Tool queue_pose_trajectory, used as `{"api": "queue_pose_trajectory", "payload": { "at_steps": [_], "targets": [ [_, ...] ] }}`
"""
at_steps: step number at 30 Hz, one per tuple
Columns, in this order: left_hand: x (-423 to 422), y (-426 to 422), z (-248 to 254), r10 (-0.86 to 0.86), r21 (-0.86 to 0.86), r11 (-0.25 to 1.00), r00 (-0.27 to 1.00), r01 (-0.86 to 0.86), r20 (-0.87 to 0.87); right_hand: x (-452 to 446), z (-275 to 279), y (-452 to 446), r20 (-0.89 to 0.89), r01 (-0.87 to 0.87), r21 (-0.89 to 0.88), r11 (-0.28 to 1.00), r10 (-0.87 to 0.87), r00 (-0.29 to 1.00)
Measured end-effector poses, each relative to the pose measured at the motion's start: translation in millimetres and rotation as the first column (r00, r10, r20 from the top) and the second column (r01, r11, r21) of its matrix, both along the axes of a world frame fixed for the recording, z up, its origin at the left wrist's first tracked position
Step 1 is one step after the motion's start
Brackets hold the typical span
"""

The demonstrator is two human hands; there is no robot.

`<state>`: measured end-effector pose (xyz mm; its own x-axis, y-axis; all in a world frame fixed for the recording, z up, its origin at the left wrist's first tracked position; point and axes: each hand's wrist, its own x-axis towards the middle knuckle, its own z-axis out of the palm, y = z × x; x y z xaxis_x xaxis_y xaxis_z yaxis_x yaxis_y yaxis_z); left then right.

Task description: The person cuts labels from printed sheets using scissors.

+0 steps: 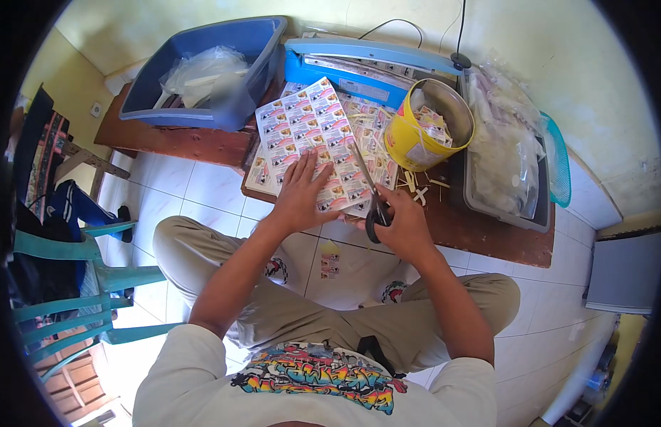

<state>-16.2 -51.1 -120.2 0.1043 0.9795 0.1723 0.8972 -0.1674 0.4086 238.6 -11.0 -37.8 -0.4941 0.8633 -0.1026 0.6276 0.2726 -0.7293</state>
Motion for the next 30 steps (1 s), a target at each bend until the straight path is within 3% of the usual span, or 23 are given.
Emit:
{"api": "queue_pose_trajectory", "payload": {
  "at_steps": [4,6,30],
  "targets": [
    [4,3,-2,0.011,0.03,0.999,1.0,-0.011,0.001,10,8,-11,-0.061,-0.056,-0.083,0.995,0.051,0.997],
    [7,5,-3,0.044,0.042,0.998,0.999,-0.043,-0.006,20,5,-14,-0.158,-0.083,-0.204,0.975,0.051,0.986],
    [13,24,-8,0.099,0.101,0.99,0.994,-0.094,-0.04,57,6,-25,-0.154,-0.153,-0.391,0.908,0.1,0.983]
  ]
}}
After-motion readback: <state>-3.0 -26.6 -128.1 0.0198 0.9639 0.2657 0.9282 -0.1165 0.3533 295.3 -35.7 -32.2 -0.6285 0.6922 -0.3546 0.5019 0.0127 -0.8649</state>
